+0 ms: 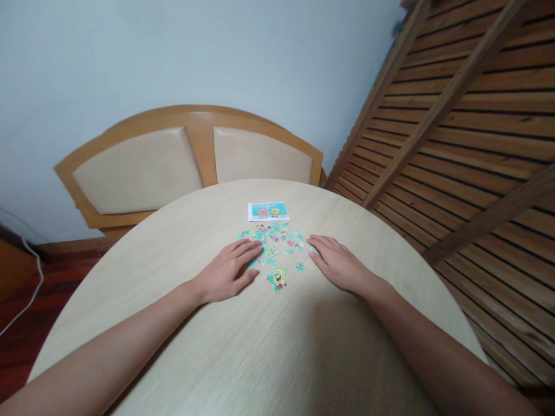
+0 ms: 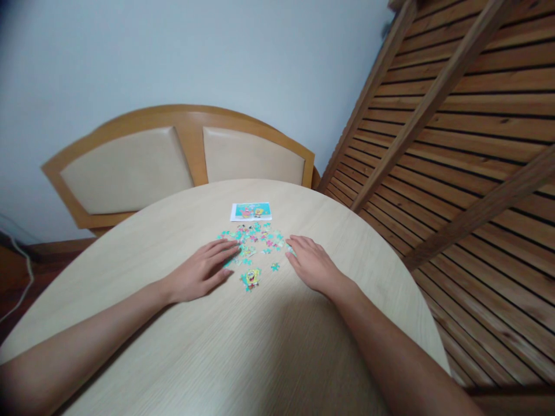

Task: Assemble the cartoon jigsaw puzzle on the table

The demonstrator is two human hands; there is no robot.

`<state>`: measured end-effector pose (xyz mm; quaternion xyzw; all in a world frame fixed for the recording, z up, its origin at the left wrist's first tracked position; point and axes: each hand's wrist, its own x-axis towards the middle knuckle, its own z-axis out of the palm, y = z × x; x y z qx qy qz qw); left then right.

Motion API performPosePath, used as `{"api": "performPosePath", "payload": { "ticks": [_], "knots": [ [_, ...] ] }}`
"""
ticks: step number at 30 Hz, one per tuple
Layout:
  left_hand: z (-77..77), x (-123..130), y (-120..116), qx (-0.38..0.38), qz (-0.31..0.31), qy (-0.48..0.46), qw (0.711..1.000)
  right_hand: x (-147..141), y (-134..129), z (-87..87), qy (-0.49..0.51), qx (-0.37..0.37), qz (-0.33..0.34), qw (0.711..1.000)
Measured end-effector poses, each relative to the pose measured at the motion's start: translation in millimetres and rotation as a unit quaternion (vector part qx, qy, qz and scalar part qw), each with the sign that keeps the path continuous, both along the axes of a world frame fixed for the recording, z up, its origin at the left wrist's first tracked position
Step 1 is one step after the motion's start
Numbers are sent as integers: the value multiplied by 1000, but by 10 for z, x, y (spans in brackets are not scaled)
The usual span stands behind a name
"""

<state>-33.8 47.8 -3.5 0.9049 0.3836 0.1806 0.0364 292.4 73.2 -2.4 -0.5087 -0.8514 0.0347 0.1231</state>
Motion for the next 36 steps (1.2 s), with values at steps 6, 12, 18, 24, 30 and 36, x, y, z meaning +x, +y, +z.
{"api": "performPosePath", "payload": {
  "ticks": [6, 12, 18, 24, 30, 36],
  "knots": [
    [28, 62, -13, -24, -58, 45, 997, -408, -182, 62, 39, -12, 111, 993],
    [27, 71, -1, -35, -68, 55, 996, -539, -259, 48, 34, -60, 160, 985],
    [34, 84, -15, -13, -31, 64, 997, -452, -209, 18, 24, -62, 148, 987],
    [48, 104, -15, 2, -31, 70, 997, -526, -144, 15, 32, -55, 133, 989],
    [28, 107, -5, 3, -34, 74, 997, -575, -96, 6, 34, -42, 113, 992],
    [18, 94, -14, 22, -11, 63, 998, -551, -154, 36, 55, 16, 121, 991]
  ]
}}
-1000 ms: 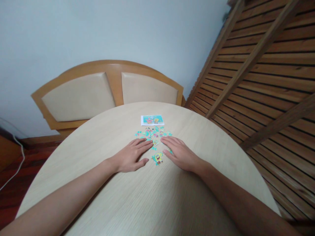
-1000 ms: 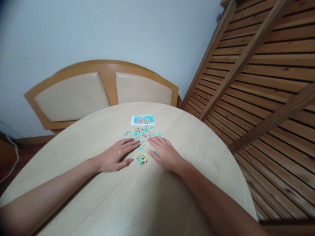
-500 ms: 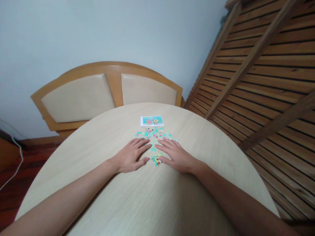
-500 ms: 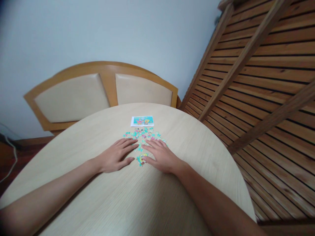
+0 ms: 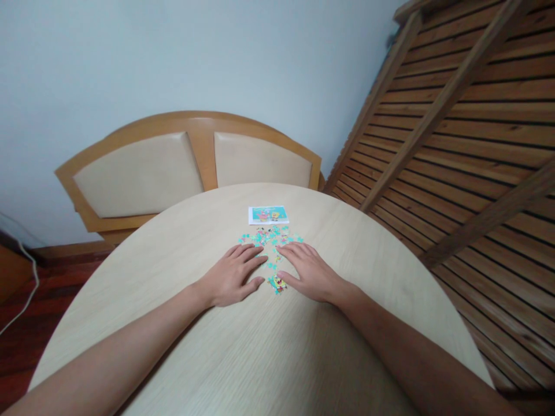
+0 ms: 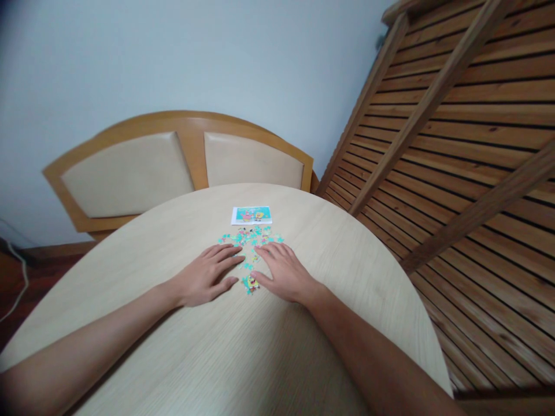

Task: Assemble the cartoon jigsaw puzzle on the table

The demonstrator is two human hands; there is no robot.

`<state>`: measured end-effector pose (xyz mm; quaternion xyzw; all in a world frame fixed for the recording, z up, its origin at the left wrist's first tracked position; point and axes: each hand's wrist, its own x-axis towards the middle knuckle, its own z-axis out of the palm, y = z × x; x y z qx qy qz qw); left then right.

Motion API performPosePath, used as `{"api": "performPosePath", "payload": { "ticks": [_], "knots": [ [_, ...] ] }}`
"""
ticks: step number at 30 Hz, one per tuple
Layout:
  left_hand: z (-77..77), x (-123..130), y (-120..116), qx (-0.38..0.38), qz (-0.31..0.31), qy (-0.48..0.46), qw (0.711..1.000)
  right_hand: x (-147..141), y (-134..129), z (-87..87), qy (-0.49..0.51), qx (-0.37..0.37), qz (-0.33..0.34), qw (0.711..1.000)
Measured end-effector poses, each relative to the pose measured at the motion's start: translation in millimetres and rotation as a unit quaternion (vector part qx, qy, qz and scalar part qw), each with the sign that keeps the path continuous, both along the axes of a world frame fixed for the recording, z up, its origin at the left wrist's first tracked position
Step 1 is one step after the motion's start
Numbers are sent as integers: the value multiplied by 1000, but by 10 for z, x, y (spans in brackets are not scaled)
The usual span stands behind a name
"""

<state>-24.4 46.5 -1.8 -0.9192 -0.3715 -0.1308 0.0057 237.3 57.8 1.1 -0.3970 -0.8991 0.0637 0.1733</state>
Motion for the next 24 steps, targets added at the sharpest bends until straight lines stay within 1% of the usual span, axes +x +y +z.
{"api": "performPosePath", "payload": {
  "ticks": [5, 8, 11, 14, 15, 17, 21, 24],
  "knots": [
    [-12, -19, -2, 5, 10, -8, 1000, 39, -38, 12, -4, 8, 1, 1000],
    [-16, -33, -9, 7, 18, -14, 1000, 169, -17, 23, -16, 7, -12, 1000],
    [-29, -47, -20, 7, 38, -22, 999, 393, 69, 32, -17, 10, -75, 997],
    [-60, -62, -21, 8, 66, -36, 997, 607, 184, 22, -16, 8, -158, 987],
    [-72, -67, -17, 10, 73, -40, 996, 655, 214, 16, -14, 1, -171, 985],
    [-94, -78, -7, 12, 84, -46, 995, 703, 251, 3, -12, -8, -175, 985],
    [-108, -90, 7, 14, 94, -56, 994, 682, 246, -2, -13, -20, -152, 988],
    [-80, -74, -14, 17, 76, -72, 994, 674, 236, 6, -10, -26, -146, 989]
  ]
}}
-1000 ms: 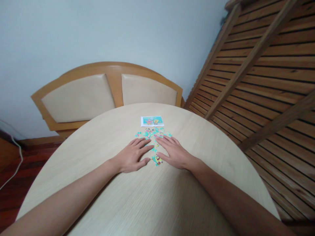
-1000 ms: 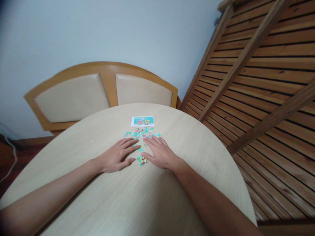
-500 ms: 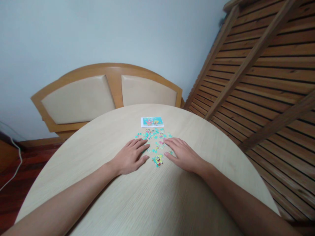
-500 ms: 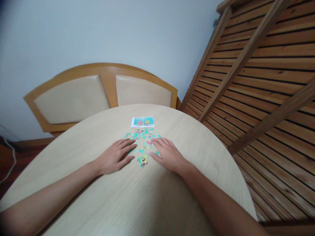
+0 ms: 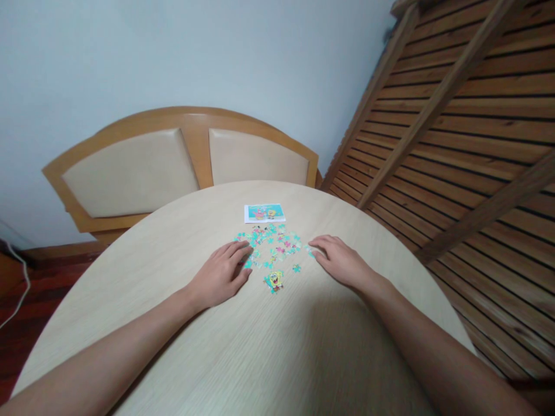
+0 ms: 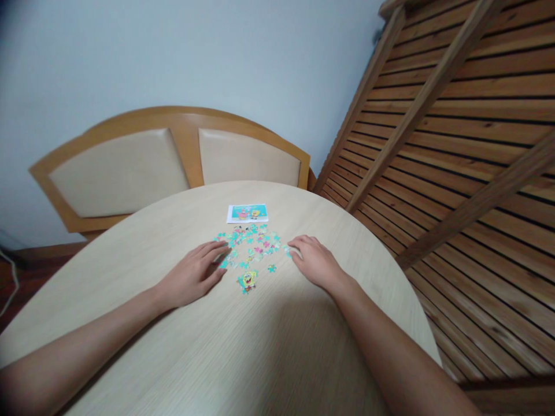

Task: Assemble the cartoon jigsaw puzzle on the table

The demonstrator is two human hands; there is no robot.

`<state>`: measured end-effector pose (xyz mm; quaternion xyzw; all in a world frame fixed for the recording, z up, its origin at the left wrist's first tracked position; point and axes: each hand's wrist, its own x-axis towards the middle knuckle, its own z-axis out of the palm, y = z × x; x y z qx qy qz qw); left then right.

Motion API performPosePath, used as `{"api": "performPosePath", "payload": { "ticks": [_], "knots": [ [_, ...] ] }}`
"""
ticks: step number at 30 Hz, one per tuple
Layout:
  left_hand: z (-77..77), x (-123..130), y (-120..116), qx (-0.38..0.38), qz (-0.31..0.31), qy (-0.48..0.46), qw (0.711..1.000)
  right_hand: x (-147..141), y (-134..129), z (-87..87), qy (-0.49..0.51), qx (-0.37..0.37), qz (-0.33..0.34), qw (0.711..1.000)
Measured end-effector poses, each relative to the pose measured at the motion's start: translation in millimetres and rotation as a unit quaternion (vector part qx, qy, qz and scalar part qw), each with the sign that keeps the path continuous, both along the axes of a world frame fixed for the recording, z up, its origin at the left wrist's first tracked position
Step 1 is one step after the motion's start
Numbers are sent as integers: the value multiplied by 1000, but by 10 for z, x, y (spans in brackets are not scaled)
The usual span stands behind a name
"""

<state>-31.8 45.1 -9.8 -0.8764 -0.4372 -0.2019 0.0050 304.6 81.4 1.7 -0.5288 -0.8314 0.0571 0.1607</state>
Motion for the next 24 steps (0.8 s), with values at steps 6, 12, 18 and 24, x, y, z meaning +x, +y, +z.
{"api": "performPosePath", "payload": {
  "ticks": [6, 12, 18, 24],
  "knots": [
    [133, 113, -148, -21, -105, -11, 994, 48, 19, -13, 21, 6, 6, 1000],
    [219, 174, -242, -51, -250, 21, 967, 40, 34, -37, 24, 21, -2, 999],
    [224, 169, -219, -64, -270, 26, 960, -146, 6, -71, 48, 48, 48, 997],
    [218, 169, -211, -59, -269, 30, 961, -250, -31, -136, 16, 24, 74, 997]
  ]
}}
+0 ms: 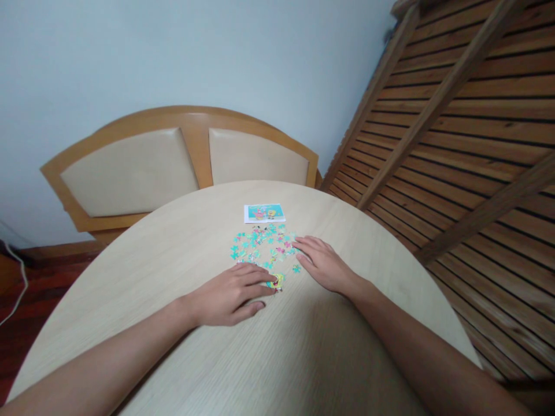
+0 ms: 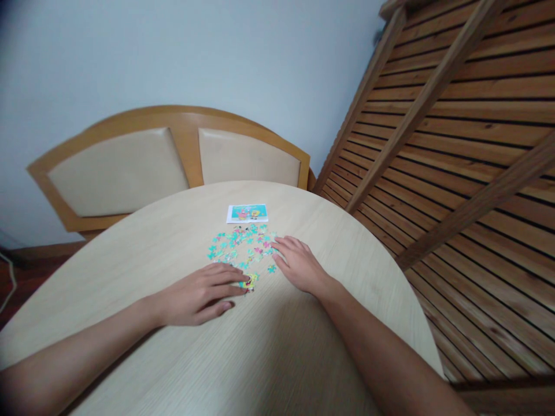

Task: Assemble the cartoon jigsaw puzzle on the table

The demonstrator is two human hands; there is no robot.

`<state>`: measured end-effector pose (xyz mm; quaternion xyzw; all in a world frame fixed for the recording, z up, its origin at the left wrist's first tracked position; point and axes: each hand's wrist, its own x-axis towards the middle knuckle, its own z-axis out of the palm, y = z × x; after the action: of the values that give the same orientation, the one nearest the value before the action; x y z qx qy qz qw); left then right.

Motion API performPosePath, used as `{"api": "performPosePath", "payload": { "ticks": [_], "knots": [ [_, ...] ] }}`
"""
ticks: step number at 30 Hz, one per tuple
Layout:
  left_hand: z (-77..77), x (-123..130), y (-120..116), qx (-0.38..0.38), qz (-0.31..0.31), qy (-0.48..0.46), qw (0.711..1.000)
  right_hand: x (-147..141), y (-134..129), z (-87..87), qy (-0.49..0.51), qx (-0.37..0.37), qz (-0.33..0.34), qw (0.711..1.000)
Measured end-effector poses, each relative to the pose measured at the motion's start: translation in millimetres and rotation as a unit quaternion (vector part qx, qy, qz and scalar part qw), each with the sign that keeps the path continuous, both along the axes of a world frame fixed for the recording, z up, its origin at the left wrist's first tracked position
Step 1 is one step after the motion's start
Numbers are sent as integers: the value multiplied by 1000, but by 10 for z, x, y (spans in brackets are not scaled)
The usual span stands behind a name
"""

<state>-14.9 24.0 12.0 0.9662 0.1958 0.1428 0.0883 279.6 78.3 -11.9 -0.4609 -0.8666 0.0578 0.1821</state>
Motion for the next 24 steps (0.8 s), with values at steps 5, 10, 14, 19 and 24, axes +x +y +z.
{"api": "performPosePath", "payload": {
  "ticks": [5, 10, 14, 19, 24],
  "knots": [
    [-1, -35, 35, -1, 39, -35, 999, 81, 30, 8, 24, 15, -1, 1000],
    [17, -43, 44, -13, 13, -31, 999, 100, -6, 136, 40, 30, 16, 999],
    [42, -31, 33, -13, -2, -21, 1000, 51, -114, 246, 26, 9, 15, 1000],
    [40, -28, 30, -15, -3, -12, 1000, -22, -209, 301, -2, -30, 29, 999],
    [33, -26, 33, -16, -2, -10, 1000, -40, -211, 300, 13, -50, 45, 998]
  ]
}}
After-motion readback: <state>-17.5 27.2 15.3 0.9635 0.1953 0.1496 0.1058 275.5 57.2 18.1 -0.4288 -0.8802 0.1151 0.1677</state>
